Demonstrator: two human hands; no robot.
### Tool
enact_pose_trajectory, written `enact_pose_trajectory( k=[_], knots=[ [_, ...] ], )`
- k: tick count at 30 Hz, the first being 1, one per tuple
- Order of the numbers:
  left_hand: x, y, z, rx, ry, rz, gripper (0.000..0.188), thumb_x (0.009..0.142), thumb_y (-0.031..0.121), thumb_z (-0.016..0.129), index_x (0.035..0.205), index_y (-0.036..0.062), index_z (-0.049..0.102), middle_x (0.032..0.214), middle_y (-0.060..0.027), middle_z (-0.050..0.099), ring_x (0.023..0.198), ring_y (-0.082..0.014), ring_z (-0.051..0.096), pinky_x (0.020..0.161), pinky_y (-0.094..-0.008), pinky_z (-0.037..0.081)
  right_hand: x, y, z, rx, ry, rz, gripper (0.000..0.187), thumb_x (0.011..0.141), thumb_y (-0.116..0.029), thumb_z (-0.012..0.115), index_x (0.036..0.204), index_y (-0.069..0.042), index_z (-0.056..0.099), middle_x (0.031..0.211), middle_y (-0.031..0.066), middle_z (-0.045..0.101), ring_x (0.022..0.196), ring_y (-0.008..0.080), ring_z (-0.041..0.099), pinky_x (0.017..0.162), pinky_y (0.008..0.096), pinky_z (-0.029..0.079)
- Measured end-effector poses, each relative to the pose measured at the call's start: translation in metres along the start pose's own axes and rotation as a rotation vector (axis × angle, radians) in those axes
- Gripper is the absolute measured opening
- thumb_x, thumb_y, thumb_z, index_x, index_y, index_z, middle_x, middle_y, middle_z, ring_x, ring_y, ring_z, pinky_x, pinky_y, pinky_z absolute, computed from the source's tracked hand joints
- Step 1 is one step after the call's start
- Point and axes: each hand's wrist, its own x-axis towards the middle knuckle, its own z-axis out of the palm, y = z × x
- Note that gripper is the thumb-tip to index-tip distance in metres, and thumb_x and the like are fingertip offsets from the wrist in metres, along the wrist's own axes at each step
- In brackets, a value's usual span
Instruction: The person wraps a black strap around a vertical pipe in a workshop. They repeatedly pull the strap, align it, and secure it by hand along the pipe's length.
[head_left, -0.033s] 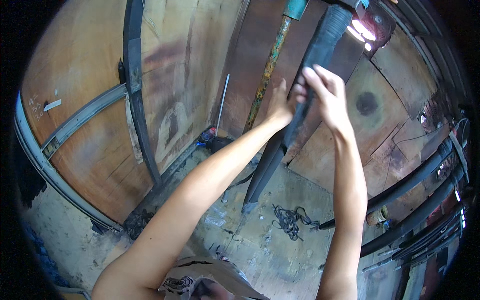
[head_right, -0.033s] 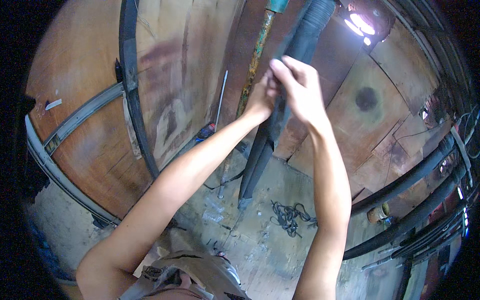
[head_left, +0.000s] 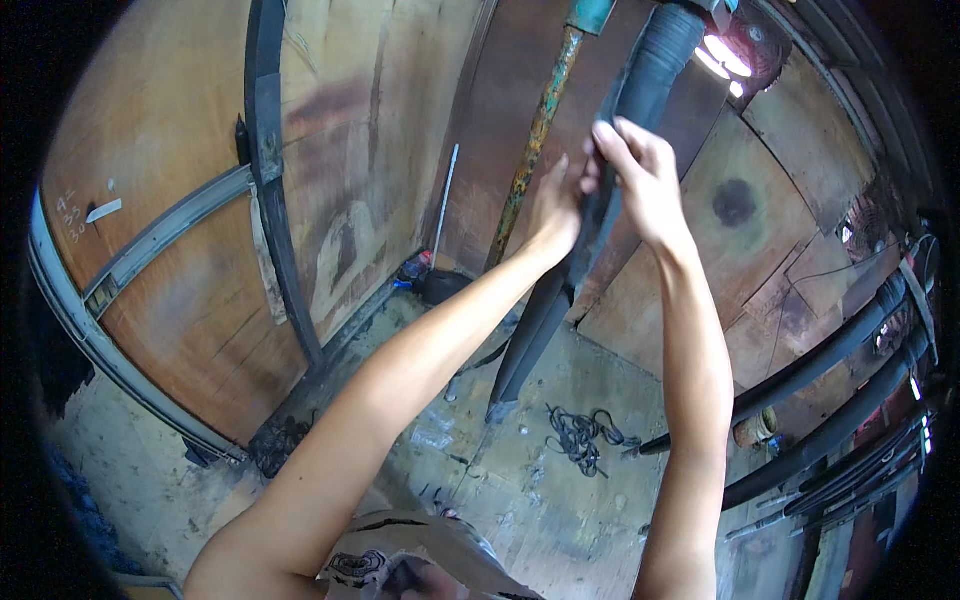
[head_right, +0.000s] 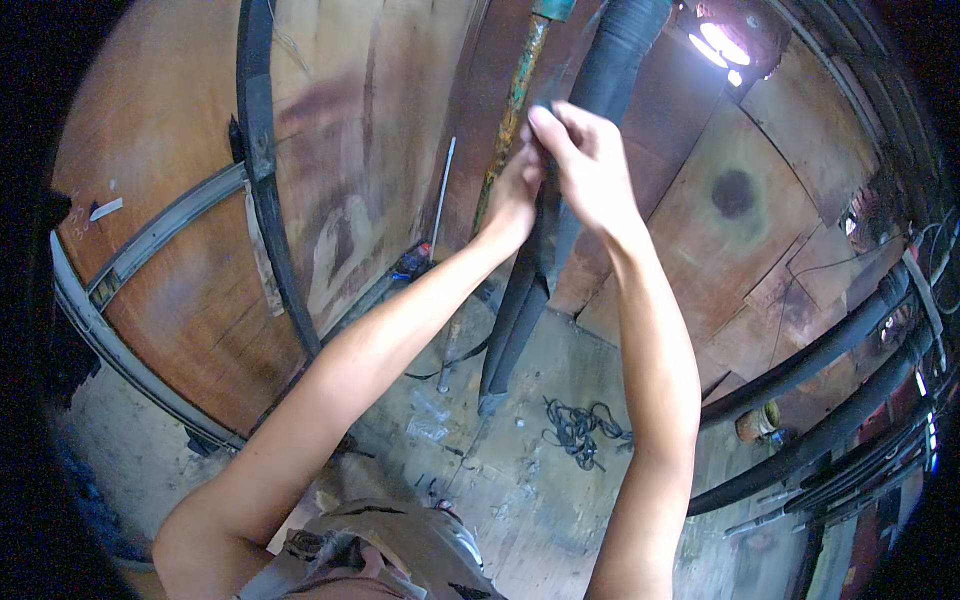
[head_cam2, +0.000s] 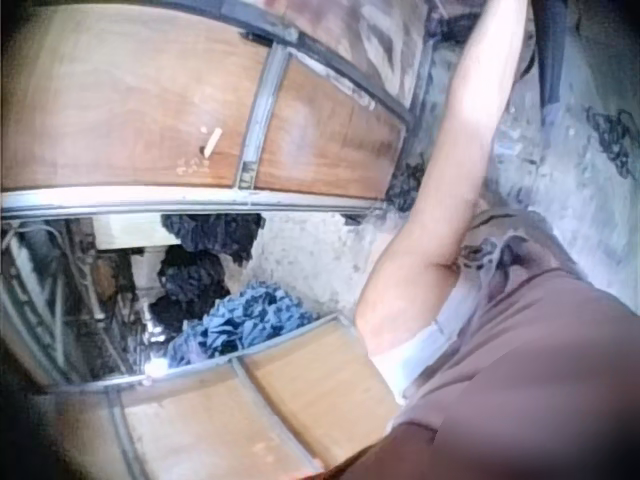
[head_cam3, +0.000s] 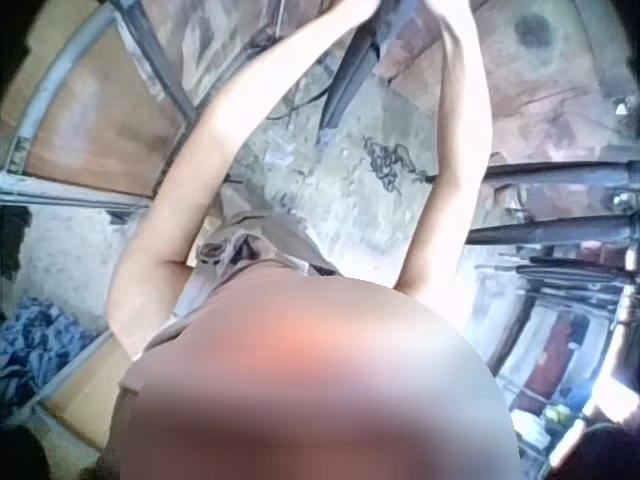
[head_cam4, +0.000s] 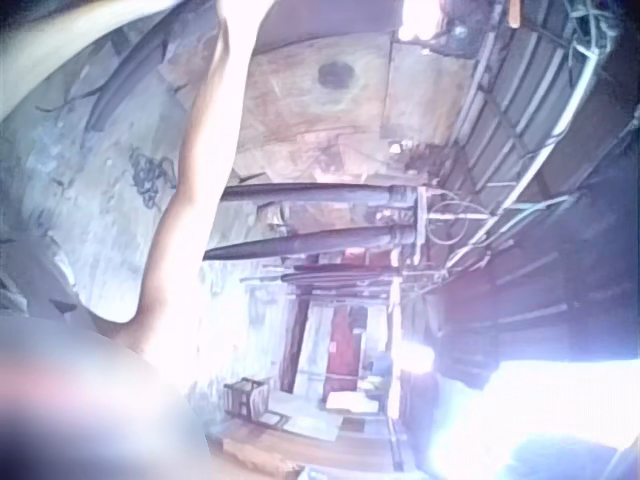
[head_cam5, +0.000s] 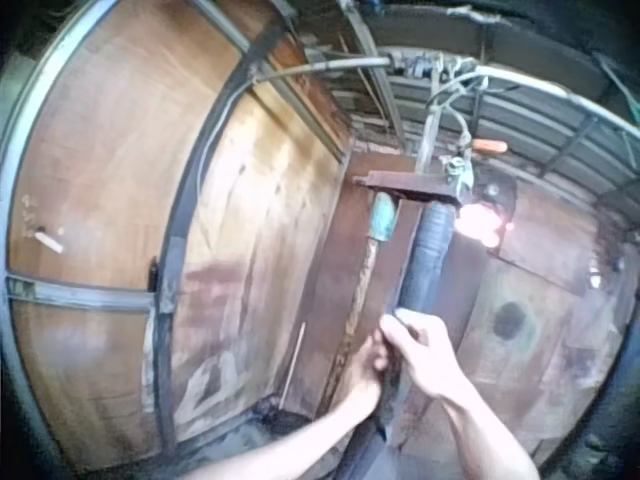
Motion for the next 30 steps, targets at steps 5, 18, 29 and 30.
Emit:
enact_pose_trajectory(
  k=[5, 18, 29, 30],
  knots=[
    [-0.081, -0.030, -0.062, 0.031, -0.374, -0.040, 0.052, 0.109, 0.041, 0.041, 0.126, -0.0031, 0.062, 0.124, -0.0126, 0.066, 0.125, -0.0192, 0.055, 0.111, -0.0327, 0.039, 0.025, 0.029, 0.034, 0.222, -0.008, 0.100, 0.036, 0.107, -0.031, 0.051, 0.124, -0.001, 0.065, 0.094, 0.0092, 0.069, 0.081, 0.0145, 0.068, 0.073, 0.0286, 0.058],
    [-0.090, -0.008, -0.045, 0.564, -0.308, 0.249, 0.030, 0.096, 0.028, 0.069, 0.101, -0.0009, 0.070, 0.088, -0.0172, 0.071, 0.083, -0.0229, 0.069, 0.077, -0.0377, 0.054, 0.004, -0.023, 0.026, 0.017, 0.281, -0.179, 0.039, 0.106, -0.031, 0.048, 0.119, 0.002, 0.064, 0.091, 0.0079, 0.071, 0.077, 0.0148, 0.069, 0.068, 0.0273, 0.055],
    [-0.094, -0.041, -0.143, 0.373, -0.340, -0.214, 0.056, 0.110, 0.048, 0.031, 0.087, 0.0045, 0.058, 0.082, -0.0137, 0.073, 0.069, -0.0180, 0.071, 0.063, -0.0301, 0.056, 0.001, 0.032, 0.008, -0.199, 0.125, 0.194, 0.024, 0.102, -0.021, 0.058, 0.108, 0.000, 0.067, 0.082, 0.0029, 0.067, 0.072, 0.0098, 0.065, 0.067, 0.0238, 0.052],
    [-0.091, -0.057, -0.147, 0.430, -0.363, -0.267, 0.056, 0.110, 0.049, 0.031, 0.088, 0.0040, 0.058, 0.080, -0.0134, 0.073, 0.068, -0.0181, 0.071, 0.063, -0.0300, 0.056, 0.011, 0.044, 0.007, -0.325, 0.174, 0.069, 0.037, 0.105, -0.028, 0.055, 0.128, 0.000, 0.066, 0.093, 0.0092, 0.072, 0.075, 0.0099, 0.066, 0.067, 0.0229, 0.053]
  ],
)
